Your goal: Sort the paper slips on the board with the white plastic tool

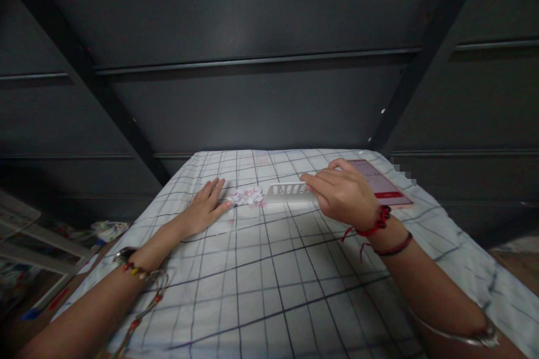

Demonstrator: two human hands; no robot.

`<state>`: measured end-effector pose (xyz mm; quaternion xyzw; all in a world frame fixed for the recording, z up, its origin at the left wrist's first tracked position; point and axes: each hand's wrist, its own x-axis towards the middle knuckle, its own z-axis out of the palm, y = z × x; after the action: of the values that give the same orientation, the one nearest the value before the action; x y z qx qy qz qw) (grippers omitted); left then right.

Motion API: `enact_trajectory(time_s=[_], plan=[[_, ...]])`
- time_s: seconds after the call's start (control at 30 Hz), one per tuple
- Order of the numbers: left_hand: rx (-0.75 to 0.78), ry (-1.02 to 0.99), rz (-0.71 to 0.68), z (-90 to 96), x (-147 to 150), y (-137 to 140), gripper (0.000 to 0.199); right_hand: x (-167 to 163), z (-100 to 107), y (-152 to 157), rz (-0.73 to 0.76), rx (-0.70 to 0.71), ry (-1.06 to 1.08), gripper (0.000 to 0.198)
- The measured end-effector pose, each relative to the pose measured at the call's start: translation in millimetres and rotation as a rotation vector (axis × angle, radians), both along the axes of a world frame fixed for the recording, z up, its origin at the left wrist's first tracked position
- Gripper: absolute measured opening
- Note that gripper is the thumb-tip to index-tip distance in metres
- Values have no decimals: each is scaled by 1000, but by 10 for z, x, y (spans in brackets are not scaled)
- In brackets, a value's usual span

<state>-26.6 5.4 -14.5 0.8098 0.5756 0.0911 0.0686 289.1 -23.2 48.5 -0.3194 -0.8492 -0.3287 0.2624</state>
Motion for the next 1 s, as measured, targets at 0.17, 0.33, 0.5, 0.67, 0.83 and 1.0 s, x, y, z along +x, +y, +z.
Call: enact_trajectory(time_s=[0.17,0.33,0.5,0.67,0.83,1.0], plan=[[7,1,-10,-27,-9,11,75,9,12,-3,-6,-16,7,22],[23,-4,-16,-50,-19,16,72,33,15,-11,28,-28,22,20],[12,12,-18,-48,-19,17,75,34,31,-25,31,34,-11,19],[7,3,-19,-31,-10,13,73,19,38,-35,48,-9,9,19],[-5,11,-17,-13,7,6,73,2,11,-36,21,-2,21,20],[-9,18,-18,-7,16,6,74,-20,-2,-26,21,-6,-19,21]])
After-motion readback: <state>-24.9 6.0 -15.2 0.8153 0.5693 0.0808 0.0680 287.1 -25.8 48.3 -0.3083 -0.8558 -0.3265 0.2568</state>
